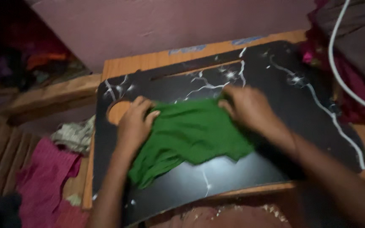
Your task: The person folds a green cloth and then a pink patterned garment by hand on a small floral-decorated table.
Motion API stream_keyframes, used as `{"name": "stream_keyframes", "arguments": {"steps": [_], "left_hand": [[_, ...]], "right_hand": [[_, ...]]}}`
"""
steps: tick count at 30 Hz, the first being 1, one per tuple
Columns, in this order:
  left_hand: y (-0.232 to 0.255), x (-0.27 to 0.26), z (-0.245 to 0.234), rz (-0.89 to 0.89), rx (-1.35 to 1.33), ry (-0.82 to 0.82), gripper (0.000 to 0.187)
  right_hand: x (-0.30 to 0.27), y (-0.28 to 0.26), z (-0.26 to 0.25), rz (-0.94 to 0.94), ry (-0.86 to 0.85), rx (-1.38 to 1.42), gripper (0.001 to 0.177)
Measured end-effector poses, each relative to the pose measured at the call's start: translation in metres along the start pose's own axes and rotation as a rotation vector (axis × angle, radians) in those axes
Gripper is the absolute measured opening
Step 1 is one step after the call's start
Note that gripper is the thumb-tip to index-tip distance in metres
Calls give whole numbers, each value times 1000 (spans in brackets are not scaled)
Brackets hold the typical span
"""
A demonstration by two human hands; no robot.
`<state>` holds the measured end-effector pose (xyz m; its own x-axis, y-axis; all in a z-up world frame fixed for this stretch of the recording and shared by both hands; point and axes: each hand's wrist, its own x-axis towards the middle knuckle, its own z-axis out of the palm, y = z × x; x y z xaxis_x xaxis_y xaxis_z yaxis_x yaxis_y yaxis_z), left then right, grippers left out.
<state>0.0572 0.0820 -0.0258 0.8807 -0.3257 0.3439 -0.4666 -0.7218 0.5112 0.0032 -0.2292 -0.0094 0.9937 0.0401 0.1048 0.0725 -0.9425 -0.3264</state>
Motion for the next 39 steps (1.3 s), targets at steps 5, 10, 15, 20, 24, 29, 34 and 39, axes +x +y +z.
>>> {"name": "stream_keyframes", "arguments": {"steps": [5, 10, 15, 20, 24, 29, 34, 39], "left_hand": [[-3, 11, -20, 7, 85, -163, 20], [17, 14, -38, 120, 64, -109, 18], [31, 18, -40, 8, -22, -303, 20], [42, 23, -19, -45, 73, -401, 19], [41, 24, -13, 56, -24, -355, 19], [38, 24, -11, 91, -22, -348, 23], [35, 14, -18, 25, -14, -388, 29], [27, 16, -22, -10, 45, -370, 41]], "right_hand": [[-62, -16, -24, -180, 97, 217, 30], [-80, -15, -41, -87, -60, 518, 24], [-82, 7, -49, 55, -325, 1012, 22], [-61, 15, -43, 163, -145, 200, 35], [-52, 19, -44, 167, -81, 97, 39], [-34, 12, -27, -27, 91, -36, 35], [-28, 27, -23, -95, 41, -20, 29], [-28, 52, -33, -61, -40, 616, 21]]}}
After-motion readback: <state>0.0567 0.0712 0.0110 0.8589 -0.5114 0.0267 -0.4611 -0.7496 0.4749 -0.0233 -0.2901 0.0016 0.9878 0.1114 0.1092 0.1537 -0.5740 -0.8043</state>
